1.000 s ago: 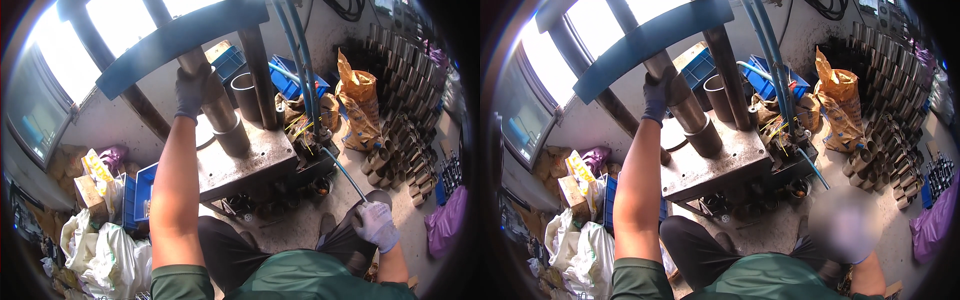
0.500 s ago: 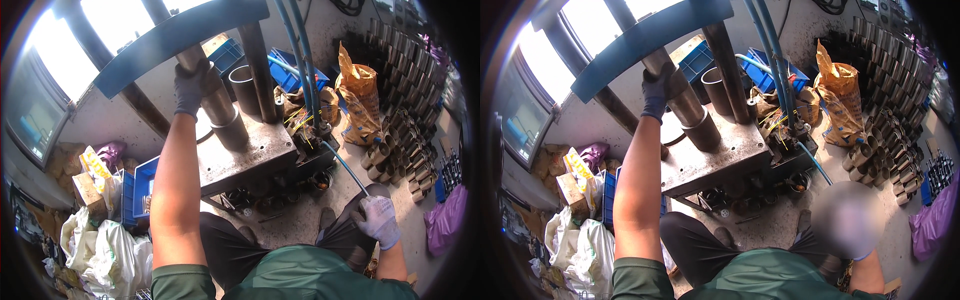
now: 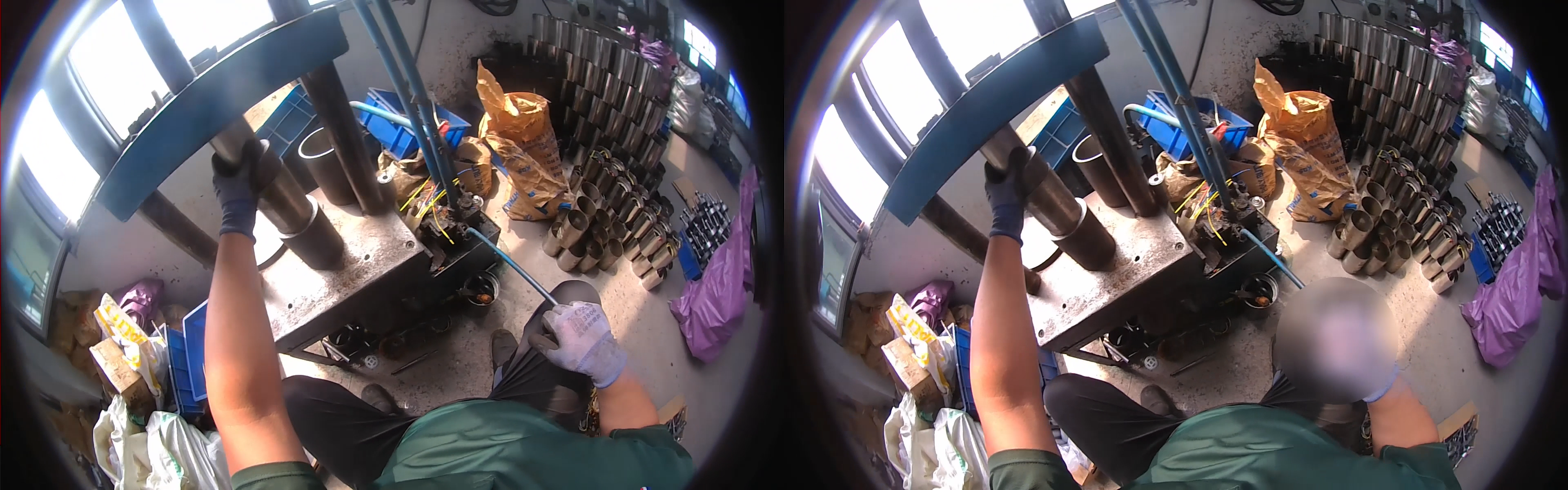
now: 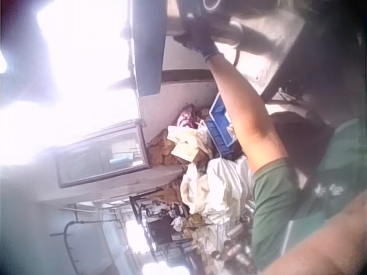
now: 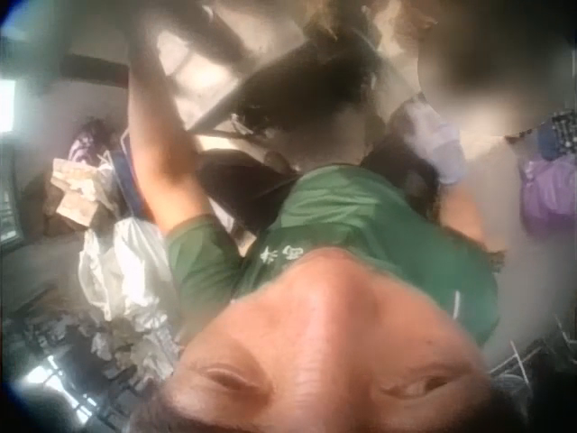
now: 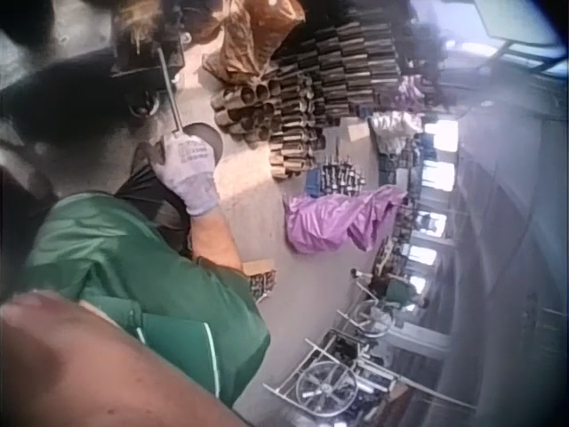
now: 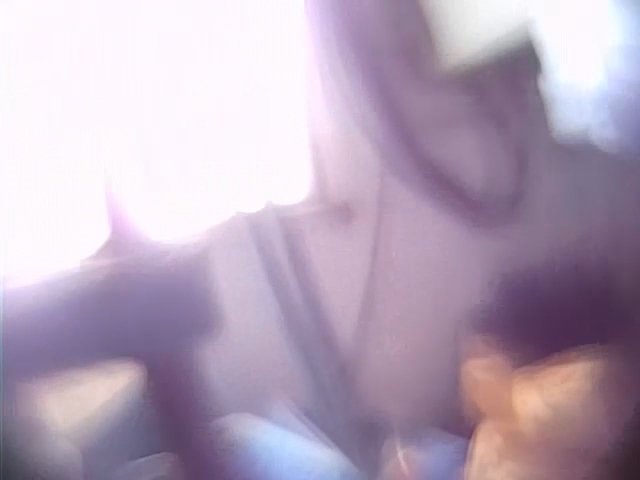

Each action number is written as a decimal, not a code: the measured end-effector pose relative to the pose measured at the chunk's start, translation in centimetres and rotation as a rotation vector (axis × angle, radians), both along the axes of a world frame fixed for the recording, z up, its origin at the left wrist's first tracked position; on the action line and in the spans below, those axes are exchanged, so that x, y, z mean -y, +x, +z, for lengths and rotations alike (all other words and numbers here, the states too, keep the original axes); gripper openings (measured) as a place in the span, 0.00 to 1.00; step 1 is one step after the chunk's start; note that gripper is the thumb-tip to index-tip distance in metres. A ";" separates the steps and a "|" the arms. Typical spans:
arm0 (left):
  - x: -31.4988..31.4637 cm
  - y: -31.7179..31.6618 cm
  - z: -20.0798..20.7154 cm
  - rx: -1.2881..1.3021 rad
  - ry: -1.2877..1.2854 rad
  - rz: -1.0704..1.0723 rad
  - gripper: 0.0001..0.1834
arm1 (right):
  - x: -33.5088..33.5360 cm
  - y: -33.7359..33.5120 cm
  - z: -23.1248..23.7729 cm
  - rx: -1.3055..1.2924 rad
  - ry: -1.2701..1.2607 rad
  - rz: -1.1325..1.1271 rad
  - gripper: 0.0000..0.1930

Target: The person uses a press machine to insert cylindrical components into metal tubes by placing a tube onto the press, positioning a component inside it, and lowering the press arm. The person then removes the assembled units and places them into a metal storage bin.

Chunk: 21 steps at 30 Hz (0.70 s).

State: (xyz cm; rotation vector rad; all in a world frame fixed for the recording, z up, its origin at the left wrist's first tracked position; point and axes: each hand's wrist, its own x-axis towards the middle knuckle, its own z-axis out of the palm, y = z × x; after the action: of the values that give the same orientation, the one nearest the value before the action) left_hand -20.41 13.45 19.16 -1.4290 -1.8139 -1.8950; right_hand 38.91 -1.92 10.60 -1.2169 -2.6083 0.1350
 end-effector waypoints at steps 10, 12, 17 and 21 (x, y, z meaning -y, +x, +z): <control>-2.1 -5.2 -4.2 0.145 -0.011 -0.130 0.39 | -0.7 1.5 -0.8 0.065 -0.069 0.029 0.18; -2.3 -5.0 -4.4 0.127 -0.055 -0.105 0.41 | -0.7 1.3 -0.1 0.126 -0.172 0.018 0.19; -2.6 -5.5 -5.0 0.120 -0.089 -0.125 0.42 | -1.0 1.4 -0.4 0.127 -0.195 0.006 0.19; -3.5 -8.5 -6.9 0.017 -0.076 -0.063 0.41 | -1.3 0.9 -0.4 0.145 -0.218 -0.012 0.20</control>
State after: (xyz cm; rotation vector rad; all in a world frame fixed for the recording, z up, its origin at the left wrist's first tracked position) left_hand -28.93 16.90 12.23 -1.5160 -1.8894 -1.8921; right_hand 39.78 -0.66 10.18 -1.3597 -2.7693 0.3495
